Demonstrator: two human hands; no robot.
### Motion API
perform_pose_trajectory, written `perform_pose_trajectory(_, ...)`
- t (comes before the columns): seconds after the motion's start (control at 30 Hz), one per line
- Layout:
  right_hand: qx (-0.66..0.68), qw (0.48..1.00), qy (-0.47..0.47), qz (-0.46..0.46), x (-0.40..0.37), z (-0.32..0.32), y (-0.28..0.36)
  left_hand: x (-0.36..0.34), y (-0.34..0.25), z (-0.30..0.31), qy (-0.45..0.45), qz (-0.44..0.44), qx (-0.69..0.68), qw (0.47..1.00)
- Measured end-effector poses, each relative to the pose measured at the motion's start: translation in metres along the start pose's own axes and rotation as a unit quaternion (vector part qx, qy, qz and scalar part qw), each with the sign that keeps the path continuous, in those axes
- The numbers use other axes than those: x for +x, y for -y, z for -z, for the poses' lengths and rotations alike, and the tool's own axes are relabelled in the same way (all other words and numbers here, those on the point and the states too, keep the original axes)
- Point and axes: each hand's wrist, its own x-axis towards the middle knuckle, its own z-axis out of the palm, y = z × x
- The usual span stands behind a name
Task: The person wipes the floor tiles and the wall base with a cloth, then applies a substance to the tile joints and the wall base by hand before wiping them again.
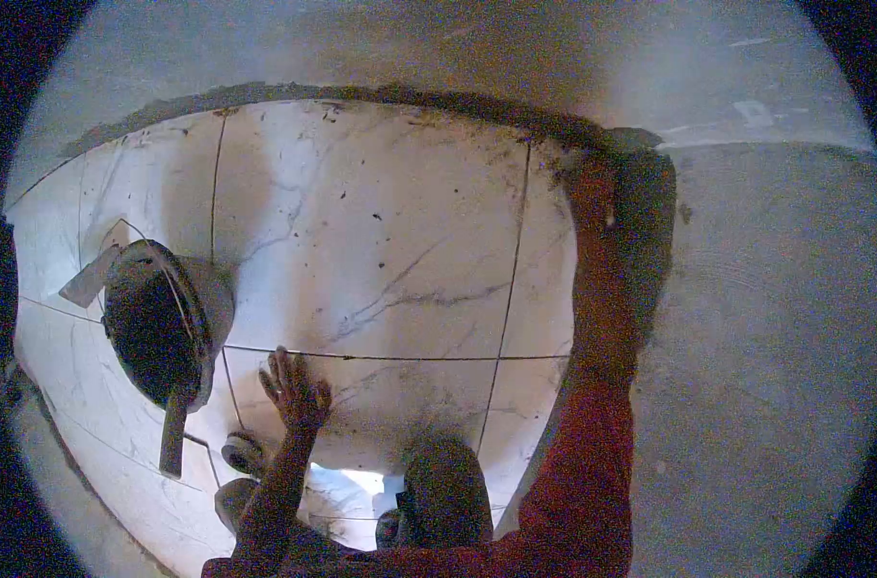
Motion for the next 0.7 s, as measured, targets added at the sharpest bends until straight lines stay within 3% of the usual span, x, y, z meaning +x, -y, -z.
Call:
perform_pose_trajectory(0.07,0.005,0.996,0.020,-0.082,0.006,0.036,0.061,0.000,-0.002,0.004,0.011,0.008,-0.003,1.000)
perform_pose_trajectory(0.1,0.010,0.990,0.096,-0.105,0.008,0.101,0.098,0.002,-0.004,0.005,0.019,0.013,-0.006,1.000)
perform_pose_trajectory(0.13,0.015,0.958,0.254,-0.137,0.022,0.185,0.130,0.001,-0.004,0.004,0.018,0.015,-0.009,1.000)
perform_pose_trajectory(0.17,0.012,0.997,0.065,-0.049,0.001,0.095,0.090,0.000,-0.005,0.001,0.016,0.014,-0.011,1.000)
perform_pose_trajectory(0.23,-0.022,0.999,-0.002,0.041,-0.003,0.030,0.027,-0.002,0.001,-0.004,-0.010,0.002,-0.001,1.000)
perform_pose_trajectory(0.3,-0.024,0.998,-0.011,0.048,0.000,0.015,0.026,0.002,0.002,-0.002,-0.009,0.000,-0.007,1.000)
perform_pose_trajectory(0.37,0.049,0.986,-0.155,-0.038,0.006,0.006,0.069,0.001,-0.001,0.002,-0.014,-0.004,-0.019,1.000)
perform_pose_trajectory(0.43,0.064,0.973,-0.218,-0.049,0.008,0.020,0.089,0.000,-0.002,0.002,0.005,0.011,-0.011,1.000)
perform_pose_trajectory(0.47,0.030,0.998,-0.041,-0.029,0.006,0.047,0.079,-0.002,-0.004,0.003,0.005,0.010,-0.014,1.000)
perform_pose_trajectory(0.53,0.006,0.998,-0.064,0.028,0.001,0.025,0.023,0.000,-0.001,0.002,0.010,0.020,-0.006,1.000)
perform_pose_trajectory(0.7,-0.015,0.991,-0.104,0.079,0.012,-0.043,0.077,0.002,-0.005,0.006,-0.002,0.011,-0.029,1.000)
